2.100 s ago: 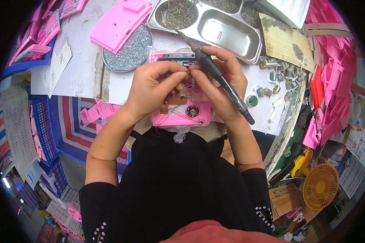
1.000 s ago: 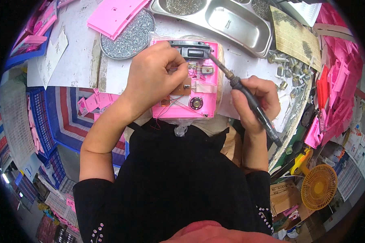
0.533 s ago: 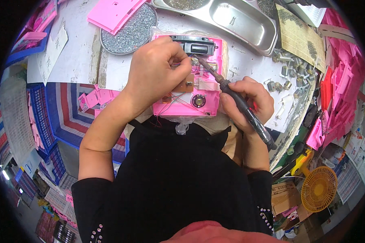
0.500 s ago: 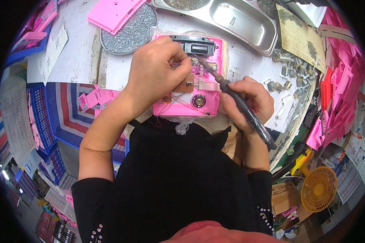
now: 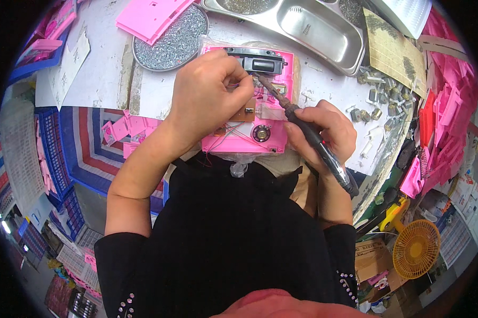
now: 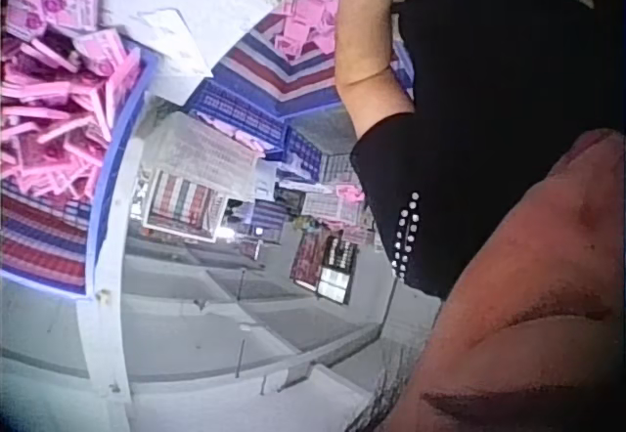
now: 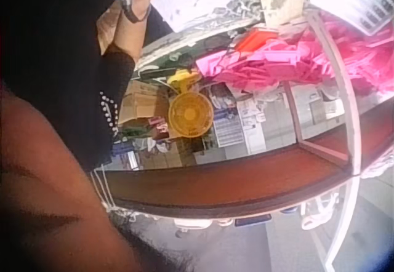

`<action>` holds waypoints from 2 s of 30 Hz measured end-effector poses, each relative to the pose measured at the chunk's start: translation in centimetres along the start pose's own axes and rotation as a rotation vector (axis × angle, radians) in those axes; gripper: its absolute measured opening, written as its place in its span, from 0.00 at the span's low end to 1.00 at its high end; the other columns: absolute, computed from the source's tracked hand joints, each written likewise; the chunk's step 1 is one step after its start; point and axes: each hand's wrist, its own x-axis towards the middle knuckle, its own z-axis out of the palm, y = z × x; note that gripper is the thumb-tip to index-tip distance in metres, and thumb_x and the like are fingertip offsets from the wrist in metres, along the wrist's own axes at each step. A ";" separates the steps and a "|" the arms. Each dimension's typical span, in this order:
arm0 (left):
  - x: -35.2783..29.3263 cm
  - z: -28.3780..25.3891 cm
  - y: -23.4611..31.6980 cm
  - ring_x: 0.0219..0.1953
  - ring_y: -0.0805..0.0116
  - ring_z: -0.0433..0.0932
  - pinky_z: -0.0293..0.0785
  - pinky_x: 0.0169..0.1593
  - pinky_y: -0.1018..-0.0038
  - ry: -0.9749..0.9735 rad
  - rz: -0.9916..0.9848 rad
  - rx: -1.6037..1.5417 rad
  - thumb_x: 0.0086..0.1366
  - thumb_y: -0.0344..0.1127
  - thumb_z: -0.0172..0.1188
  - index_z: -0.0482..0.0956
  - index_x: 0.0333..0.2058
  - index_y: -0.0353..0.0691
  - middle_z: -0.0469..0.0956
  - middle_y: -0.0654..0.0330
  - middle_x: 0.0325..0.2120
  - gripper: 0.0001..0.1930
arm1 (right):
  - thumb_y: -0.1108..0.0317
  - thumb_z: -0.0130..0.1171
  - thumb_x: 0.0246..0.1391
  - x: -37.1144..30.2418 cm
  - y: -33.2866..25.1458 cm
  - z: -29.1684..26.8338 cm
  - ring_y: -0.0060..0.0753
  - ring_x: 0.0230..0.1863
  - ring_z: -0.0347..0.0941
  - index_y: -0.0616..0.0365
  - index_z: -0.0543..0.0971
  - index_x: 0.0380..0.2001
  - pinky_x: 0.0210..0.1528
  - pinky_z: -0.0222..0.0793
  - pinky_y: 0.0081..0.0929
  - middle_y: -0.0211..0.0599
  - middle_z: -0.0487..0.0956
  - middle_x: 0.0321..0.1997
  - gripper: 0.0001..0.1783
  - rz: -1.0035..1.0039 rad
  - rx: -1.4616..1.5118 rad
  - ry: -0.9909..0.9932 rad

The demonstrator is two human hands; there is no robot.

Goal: Assemble a pink toy machine by soldering internal wires, fitting components, and screwing the housing together.

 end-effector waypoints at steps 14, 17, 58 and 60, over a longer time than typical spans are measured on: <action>-0.2 0.1 0.2 0.23 0.59 0.77 0.72 0.28 0.64 0.015 -0.004 0.023 0.53 0.31 0.68 0.80 0.21 0.38 0.76 0.58 0.20 0.07 | 0.73 0.77 0.44 -0.2 -0.2 -1.0 0.26 0.19 0.71 0.57 0.82 0.37 0.21 0.63 0.23 0.32 0.78 0.22 0.16 0.056 0.003 -0.025; -0.2 0.1 0.3 0.23 0.59 0.77 0.72 0.28 0.64 0.024 0.009 0.039 0.53 0.31 0.68 0.80 0.21 0.38 0.76 0.59 0.20 0.06 | 0.73 0.77 0.44 -0.3 -0.2 -1.1 0.27 0.19 0.71 0.57 0.82 0.37 0.21 0.63 0.23 0.32 0.78 0.22 0.16 0.074 0.003 -0.007; -0.7 1.4 -0.1 0.22 0.59 0.76 0.73 0.25 0.64 0.122 0.081 0.173 0.50 0.30 0.67 0.76 0.22 0.41 0.73 0.60 0.22 0.07 | 0.71 0.77 0.45 1.1 0.5 -0.4 0.27 0.21 0.76 0.57 0.82 0.36 0.23 0.68 0.22 0.35 0.81 0.24 0.15 0.070 0.031 -0.033; -0.7 1.4 -0.2 0.22 0.59 0.76 0.73 0.25 0.64 0.131 0.090 0.177 0.50 0.30 0.67 0.76 0.22 0.41 0.73 0.60 0.22 0.07 | 0.71 0.77 0.45 1.1 0.5 -0.3 0.27 0.21 0.76 0.57 0.82 0.36 0.23 0.68 0.22 0.35 0.82 0.24 0.15 0.078 0.038 -0.027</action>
